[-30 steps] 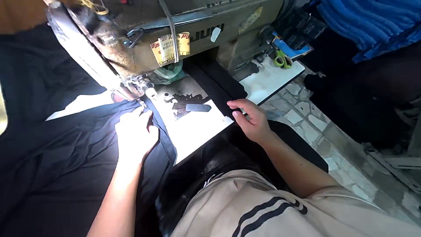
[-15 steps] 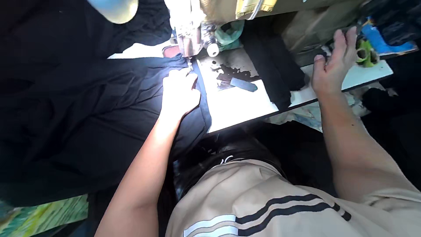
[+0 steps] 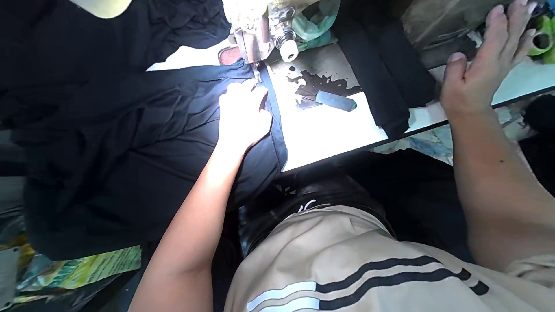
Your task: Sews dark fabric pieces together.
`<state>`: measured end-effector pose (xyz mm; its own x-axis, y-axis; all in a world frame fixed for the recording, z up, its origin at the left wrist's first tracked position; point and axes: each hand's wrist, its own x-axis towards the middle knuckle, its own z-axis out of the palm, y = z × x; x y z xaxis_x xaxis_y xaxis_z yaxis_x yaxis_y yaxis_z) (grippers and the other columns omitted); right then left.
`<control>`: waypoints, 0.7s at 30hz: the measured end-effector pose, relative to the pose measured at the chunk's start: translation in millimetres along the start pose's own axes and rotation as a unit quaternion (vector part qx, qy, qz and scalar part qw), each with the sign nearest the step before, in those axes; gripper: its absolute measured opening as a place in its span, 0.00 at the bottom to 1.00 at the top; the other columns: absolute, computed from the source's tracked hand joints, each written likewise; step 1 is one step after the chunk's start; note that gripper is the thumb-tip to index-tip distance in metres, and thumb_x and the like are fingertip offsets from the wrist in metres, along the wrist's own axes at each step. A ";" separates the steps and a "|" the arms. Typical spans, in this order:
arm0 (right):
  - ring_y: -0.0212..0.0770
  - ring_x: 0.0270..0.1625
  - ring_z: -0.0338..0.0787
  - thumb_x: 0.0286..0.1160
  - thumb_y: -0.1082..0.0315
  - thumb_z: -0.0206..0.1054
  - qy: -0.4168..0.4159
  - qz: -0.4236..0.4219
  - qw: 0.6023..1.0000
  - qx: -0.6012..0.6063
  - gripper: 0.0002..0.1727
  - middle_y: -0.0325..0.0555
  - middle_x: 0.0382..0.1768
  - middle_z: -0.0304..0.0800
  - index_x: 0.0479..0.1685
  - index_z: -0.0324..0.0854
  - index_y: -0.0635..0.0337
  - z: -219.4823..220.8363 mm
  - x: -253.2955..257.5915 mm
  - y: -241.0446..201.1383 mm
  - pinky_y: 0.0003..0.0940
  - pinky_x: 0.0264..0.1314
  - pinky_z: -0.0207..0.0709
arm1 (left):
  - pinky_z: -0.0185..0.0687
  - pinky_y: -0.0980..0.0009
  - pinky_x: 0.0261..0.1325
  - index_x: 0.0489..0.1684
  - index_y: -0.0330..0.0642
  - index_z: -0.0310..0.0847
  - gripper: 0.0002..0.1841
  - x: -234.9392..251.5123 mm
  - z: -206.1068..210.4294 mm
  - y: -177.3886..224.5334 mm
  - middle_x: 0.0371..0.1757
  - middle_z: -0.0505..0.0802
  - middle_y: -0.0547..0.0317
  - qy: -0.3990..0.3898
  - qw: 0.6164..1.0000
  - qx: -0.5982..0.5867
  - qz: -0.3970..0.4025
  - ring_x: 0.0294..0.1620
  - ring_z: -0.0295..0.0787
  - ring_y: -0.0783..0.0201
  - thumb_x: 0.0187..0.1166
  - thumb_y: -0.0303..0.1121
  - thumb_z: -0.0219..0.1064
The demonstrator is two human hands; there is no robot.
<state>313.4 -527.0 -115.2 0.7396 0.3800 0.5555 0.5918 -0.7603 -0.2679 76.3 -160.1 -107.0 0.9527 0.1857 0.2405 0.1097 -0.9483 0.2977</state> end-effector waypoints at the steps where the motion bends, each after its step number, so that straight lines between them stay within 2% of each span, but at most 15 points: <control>1: 0.69 0.95 0.48 0.87 0.52 0.50 -0.001 0.002 1.000 0.002 0.36 0.69 0.92 0.51 0.92 0.58 0.62 0.7 0.3 1.0 0.69 0.92 0.32 | 0.69 0.37 0.64 0.65 0.41 0.87 0.25 0.3 -0.1 0.1 0.74 0.86 0.39 -0.004 1.000 0.002 -0.002 0.73 0.79 0.35 0.70 0.35 0.56; 5: 0.69 0.94 0.50 0.86 0.52 0.51 0.003 0.003 1.000 0.009 0.36 0.69 0.91 0.53 0.91 0.60 0.61 2.4 0.3 2.6 0.68 0.92 0.35 | 0.69 0.37 0.63 0.64 0.41 0.88 0.24 1.4 0.1 0.0 0.73 0.86 0.40 -0.004 1.000 0.004 -0.006 0.73 0.79 0.36 0.71 0.35 0.56; 8: 0.70 0.89 0.61 0.86 0.56 0.53 0.004 0.006 1.000 0.014 0.30 0.72 0.85 0.64 0.82 0.71 0.63 0.0 -2.3 0.4 0.61 0.91 0.50 | 0.70 0.36 0.62 0.64 0.41 0.88 0.24 3.6 -0.2 0.0 0.73 0.86 0.41 -0.006 1.000 0.002 -0.011 0.73 0.79 0.36 0.70 0.35 0.57; 10: 0.74 0.82 0.70 0.86 0.63 0.52 -0.065 0.026 0.998 0.007 0.25 0.77 0.77 0.73 0.75 0.78 0.67 -6.8 -1.4 -7.0 0.62 0.84 0.60 | 0.70 0.36 0.62 0.64 0.41 0.88 0.24 3.8 -0.5 1.1 0.74 0.86 0.41 -0.007 1.000 0.001 -0.012 0.73 0.79 0.36 0.70 0.34 0.57; 12: 0.73 0.81 0.72 0.88 0.66 0.50 -0.141 0.053 0.989 0.003 0.24 0.75 0.76 0.75 0.75 0.79 0.66 -10.1 2.7 -10.4 0.64 0.83 0.62 | 0.70 0.37 0.62 0.64 0.41 0.88 0.24 2.2 0.6 0.5 0.73 0.86 0.41 0.000 1.000 0.002 -0.010 0.73 0.79 0.36 0.70 0.34 0.57; 13: 0.72 0.81 0.72 0.88 0.66 0.50 -0.144 0.056 0.988 0.005 0.24 0.75 0.76 0.75 0.75 0.79 0.66 -11.3 4.8 -10.3 0.64 0.83 0.61 | 0.70 0.38 0.62 0.63 0.41 0.88 0.24 1.6 0.9 -0.1 0.73 0.86 0.41 0.005 1.000 0.004 -0.007 0.72 0.80 0.36 0.70 0.34 0.57; 15: 0.71 0.84 0.68 0.86 0.65 0.52 -0.114 0.053 0.992 0.014 0.26 0.75 0.79 0.70 0.78 0.76 0.67 -19.3 6.9 -8.7 0.61 0.87 0.57 | 0.70 0.38 0.62 0.63 0.40 0.89 0.24 0.8 1.2 0.1 0.72 0.86 0.40 0.010 1.000 0.001 -0.002 0.71 0.80 0.36 0.71 0.34 0.56; 17: 0.65 0.90 0.62 0.85 0.62 0.54 -0.057 0.053 0.996 0.043 0.30 0.73 0.85 0.63 0.83 0.69 0.68 -30.5 10.1 -12.2 0.52 0.92 0.54 | 0.70 0.38 0.62 0.62 0.41 0.89 0.23 1.0 2.0 -0.6 0.72 0.87 0.41 0.012 1.000 0.004 0.000 0.71 0.80 0.37 0.71 0.34 0.56; 19: 0.60 0.88 0.66 0.86 0.60 0.55 0.035 0.024 0.995 0.093 0.29 0.72 0.82 0.69 0.80 0.71 0.71 -35.5 8.4 -23.9 0.45 0.90 0.60 | 0.71 0.39 0.62 0.63 0.42 0.88 0.24 1.7 3.0 -1.6 0.74 0.86 0.44 0.010 1.000 0.008 -0.004 0.72 0.80 0.38 0.71 0.35 0.56; 21: 0.60 0.83 0.73 0.87 0.62 0.55 0.109 -0.052 0.981 0.149 0.26 0.74 0.74 0.77 0.73 0.75 0.77 -39.0 6.6 -51.9 0.46 0.86 0.67 | 0.71 0.39 0.63 0.64 0.42 0.88 0.24 2.7 4.8 -4.1 0.74 0.86 0.43 0.018 1.000 0.008 0.002 0.72 0.80 0.38 0.71 0.36 0.56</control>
<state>275.1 -505.6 -66.9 0.6030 0.3017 0.7385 0.7526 -0.5222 -0.4012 79.8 -157.0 -112.0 0.9426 0.1901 0.2745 0.1101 -0.9530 0.2821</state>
